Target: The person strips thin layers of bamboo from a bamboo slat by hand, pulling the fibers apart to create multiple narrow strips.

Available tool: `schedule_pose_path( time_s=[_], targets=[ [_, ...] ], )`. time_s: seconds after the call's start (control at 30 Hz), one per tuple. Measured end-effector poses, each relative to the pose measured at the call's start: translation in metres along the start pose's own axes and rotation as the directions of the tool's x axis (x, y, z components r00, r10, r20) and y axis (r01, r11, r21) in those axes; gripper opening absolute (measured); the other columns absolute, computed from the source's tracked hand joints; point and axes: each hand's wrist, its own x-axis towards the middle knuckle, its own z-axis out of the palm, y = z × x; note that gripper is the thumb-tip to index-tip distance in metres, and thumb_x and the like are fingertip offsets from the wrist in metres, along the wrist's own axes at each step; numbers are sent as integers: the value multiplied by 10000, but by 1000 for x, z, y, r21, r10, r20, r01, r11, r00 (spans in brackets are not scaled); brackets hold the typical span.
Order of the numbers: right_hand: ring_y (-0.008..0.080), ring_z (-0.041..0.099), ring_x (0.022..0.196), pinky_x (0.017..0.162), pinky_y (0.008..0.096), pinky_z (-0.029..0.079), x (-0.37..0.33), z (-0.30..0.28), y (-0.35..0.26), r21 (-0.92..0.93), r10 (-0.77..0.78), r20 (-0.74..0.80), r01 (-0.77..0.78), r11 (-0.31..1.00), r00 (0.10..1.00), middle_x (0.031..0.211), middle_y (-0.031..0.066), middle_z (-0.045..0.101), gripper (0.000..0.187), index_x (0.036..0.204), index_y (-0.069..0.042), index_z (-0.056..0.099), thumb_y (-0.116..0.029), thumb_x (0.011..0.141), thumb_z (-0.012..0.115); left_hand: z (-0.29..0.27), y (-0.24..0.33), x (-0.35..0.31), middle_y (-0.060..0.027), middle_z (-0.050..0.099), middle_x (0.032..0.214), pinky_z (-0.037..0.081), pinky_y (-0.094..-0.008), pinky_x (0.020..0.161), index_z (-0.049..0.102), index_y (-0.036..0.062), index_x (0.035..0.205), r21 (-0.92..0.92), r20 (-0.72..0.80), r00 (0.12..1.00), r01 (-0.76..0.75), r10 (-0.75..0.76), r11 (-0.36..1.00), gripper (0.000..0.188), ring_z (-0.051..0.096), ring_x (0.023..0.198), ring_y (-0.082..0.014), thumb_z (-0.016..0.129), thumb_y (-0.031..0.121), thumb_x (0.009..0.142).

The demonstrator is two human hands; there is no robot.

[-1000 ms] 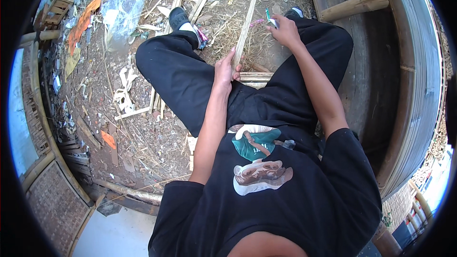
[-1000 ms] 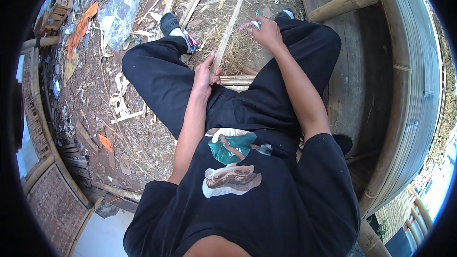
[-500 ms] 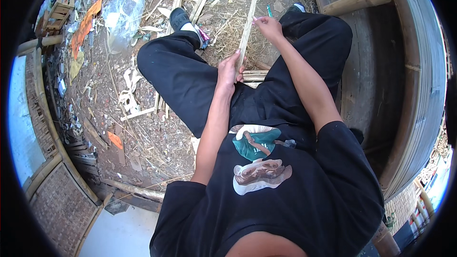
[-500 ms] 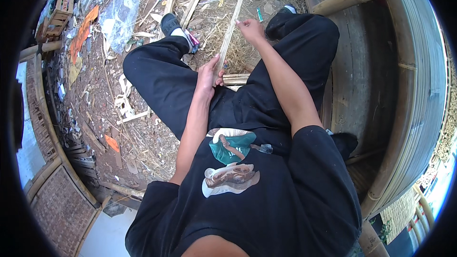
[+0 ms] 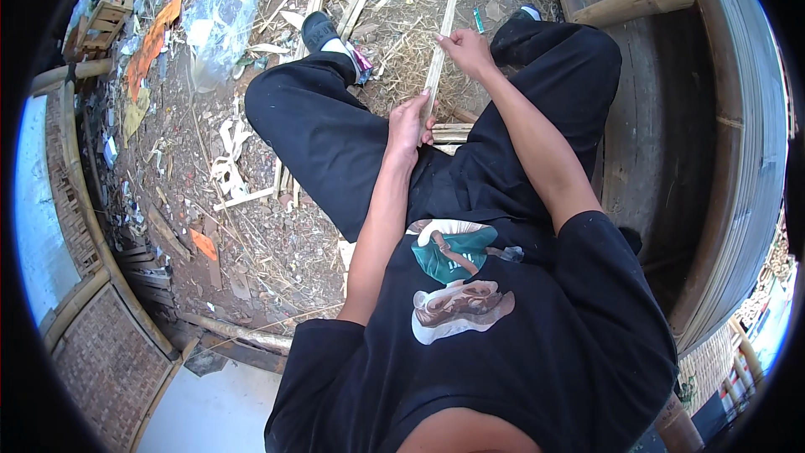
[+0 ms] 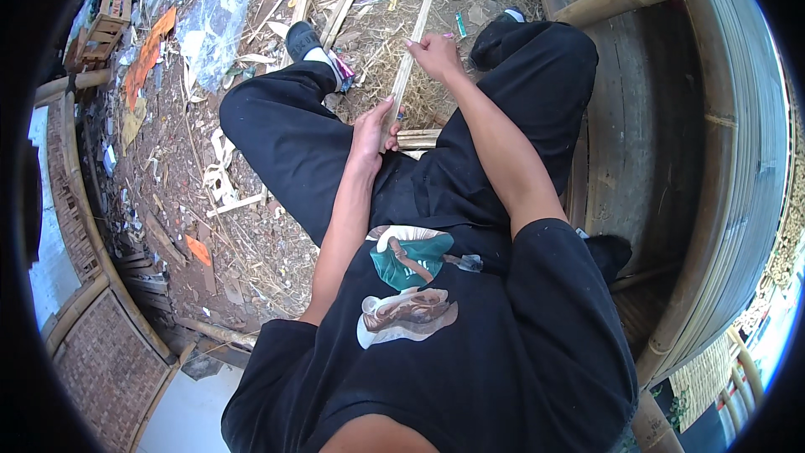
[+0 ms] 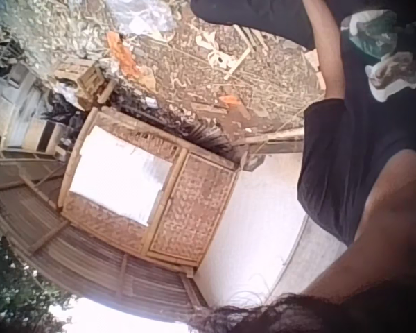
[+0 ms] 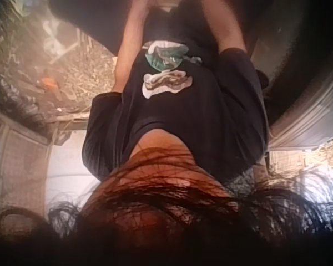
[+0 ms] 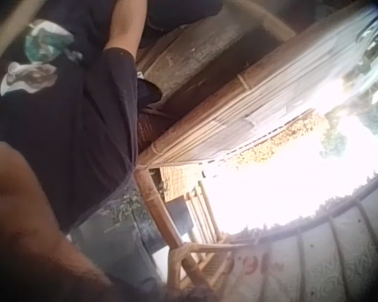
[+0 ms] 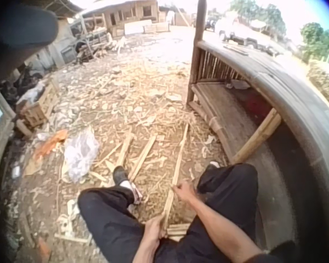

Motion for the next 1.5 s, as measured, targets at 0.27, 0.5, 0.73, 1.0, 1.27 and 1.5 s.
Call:
schedule_pose_path(
  time_s=[0.27,0.5,0.73,1.0,1.27,1.5],
  targets=[
    [367,605,723,665,425,453,2,4,10,-62,-123,-53,120,991,991,723,194,610,381,775,-4,631,-363,882,558,1,-1,2,16,460,555,326,-219,392,611,36,901,-1,12,1000,8,-8,1000,360,350,367,-68,486,373,932],
    [422,591,756,673,475,453,-7,-1,1,-18,-216,-147,216,976,965,748,230,610,239,855,-30,630,-240,894,523,-2,-9,10,15,461,566,319,-222,378,611,38,909,-31,-6,1000,10,-10,999,266,331,374,-57,503,277,950],
    [427,554,667,583,467,412,-28,-13,-15,11,-396,-140,402,916,907,665,228,547,227,768,7,555,-187,887,556,-4,-12,14,2,478,554,323,-224,350,619,15,896,-139,-17,999,43,-46,989,257,338,358,-58,546,258,939],
    [83,416,504,472,254,332,-80,-59,-35,212,-403,-157,429,878,902,581,28,476,218,754,-7,529,-122,938,515,-4,-11,12,5,475,588,318,-221,384,618,26,939,-100,-40,998,52,-56,994,252,339,394,-57,517,257,948],
    [41,408,491,473,201,341,-54,-98,-22,771,-4,-403,342,537,915,635,-24,507,190,820,-47,578,-157,956,506,-2,-15,17,-3,492,545,335,-221,342,609,23,865,-14,-86,996,13,-14,1000,302,370,348,-72,547,310,934],
    [247,640,662,665,360,491,-21,-53,16,-51,24,-208,-36,998,978,737,119,665,293,832,-43,667,-327,767,695,-1,-10,11,0,481,560,342,-222,374,610,19,910,-14,-57,998,16,-17,1000,410,358,368,-71,458,398,955]
  ],
)
